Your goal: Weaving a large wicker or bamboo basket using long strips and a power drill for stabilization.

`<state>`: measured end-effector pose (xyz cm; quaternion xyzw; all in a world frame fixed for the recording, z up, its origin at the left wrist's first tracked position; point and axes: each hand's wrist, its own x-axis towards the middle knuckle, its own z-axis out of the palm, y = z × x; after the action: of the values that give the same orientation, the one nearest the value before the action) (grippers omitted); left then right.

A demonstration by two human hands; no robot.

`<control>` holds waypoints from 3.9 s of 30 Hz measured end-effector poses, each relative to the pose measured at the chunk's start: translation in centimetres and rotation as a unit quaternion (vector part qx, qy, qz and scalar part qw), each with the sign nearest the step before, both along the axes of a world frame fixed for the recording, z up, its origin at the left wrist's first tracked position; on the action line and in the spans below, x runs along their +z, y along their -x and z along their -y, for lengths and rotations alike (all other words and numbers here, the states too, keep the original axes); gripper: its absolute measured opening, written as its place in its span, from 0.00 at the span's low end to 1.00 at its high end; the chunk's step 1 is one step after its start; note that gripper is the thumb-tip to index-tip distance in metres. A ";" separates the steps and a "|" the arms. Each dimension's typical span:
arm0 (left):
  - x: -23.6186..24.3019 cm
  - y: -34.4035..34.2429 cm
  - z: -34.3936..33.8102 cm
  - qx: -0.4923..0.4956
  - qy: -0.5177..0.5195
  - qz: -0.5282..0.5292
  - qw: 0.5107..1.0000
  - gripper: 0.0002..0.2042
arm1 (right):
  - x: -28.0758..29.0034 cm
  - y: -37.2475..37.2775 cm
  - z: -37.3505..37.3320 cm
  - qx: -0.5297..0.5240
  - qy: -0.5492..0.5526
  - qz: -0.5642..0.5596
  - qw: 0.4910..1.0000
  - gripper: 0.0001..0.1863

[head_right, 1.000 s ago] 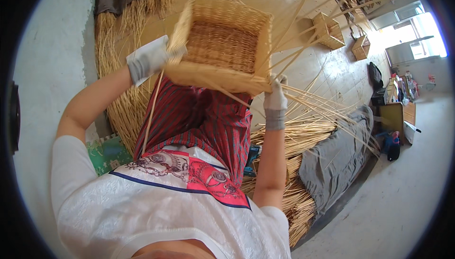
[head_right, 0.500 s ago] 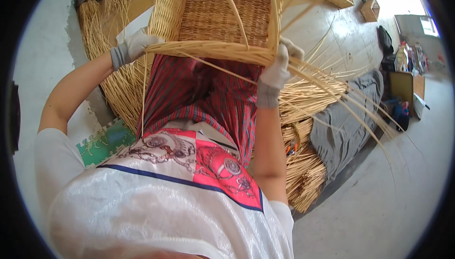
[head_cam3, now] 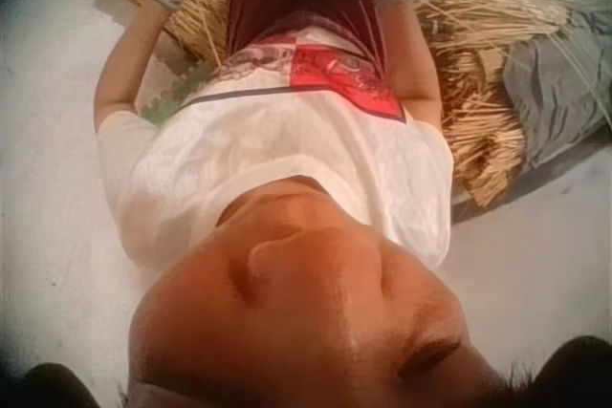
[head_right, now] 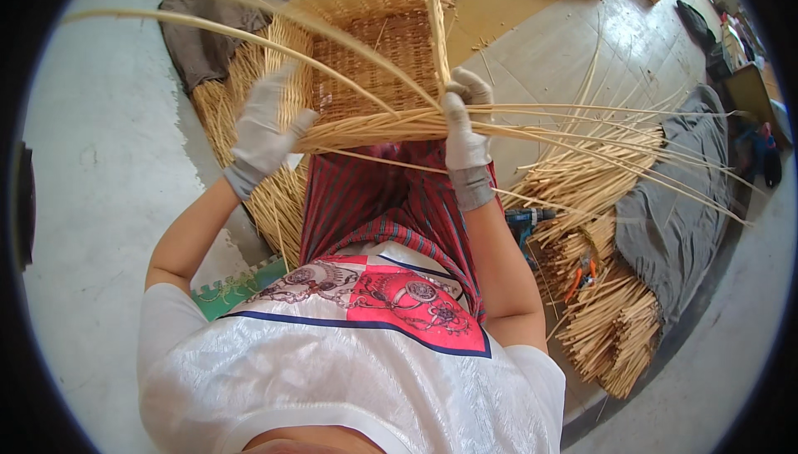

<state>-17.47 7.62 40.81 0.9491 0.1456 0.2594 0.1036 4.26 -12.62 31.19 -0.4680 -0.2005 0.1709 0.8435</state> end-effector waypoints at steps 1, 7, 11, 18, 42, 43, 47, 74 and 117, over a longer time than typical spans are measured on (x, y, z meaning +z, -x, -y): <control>0.6 -1.2 1.8 -0.057 -0.052 -0.090 0.993 0.36 | 0.3 0.4 -0.3 0.030 0.003 -0.005 1.000 0.18; 0.1 -7.6 5.9 -0.069 -0.022 -0.341 0.937 0.33 | 1.5 2.2 -1.4 0.084 0.039 -0.052 0.994 0.22; -1.5 -7.6 3.1 -0.094 -0.099 -0.308 0.942 0.26 | 1.7 3.9 -2.5 0.027 0.033 0.036 0.998 0.23; -1.9 -7.6 1.5 -0.095 -0.037 -0.360 0.927 0.23 | 1.7 4.9 -4.1 -0.037 0.064 0.040 0.996 0.18; -1.8 -9.0 3.0 -0.278 0.186 -0.084 0.939 0.23 | 0.9 2.2 -0.9 0.061 0.050 -0.133 0.988 0.16; -1.8 -9.0 2.7 -0.267 0.174 -0.100 0.942 0.26 | 0.8 1.8 0.5 0.119 0.058 -0.077 0.988 0.22; -1.9 -8.7 2.1 -0.270 0.132 -0.047 0.953 0.26 | -1.1 2.5 4.5 0.096 0.227 -0.018 0.969 0.23; -3.2 -9.8 6.7 -0.102 0.340 -0.016 0.935 0.18 | 6.8 -1.5 7.3 0.034 0.307 -0.120 0.944 0.29; -3.1 -10.9 4.9 -0.124 0.230 0.000 0.965 0.26 | 14.3 -11.0 -7.9 0.347 0.267 0.674 0.595 0.19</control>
<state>-6.57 2.68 37.69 0.9105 0.0825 0.2038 0.3503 15.23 -4.71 45.48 -0.5492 -0.8047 0.1329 0.1823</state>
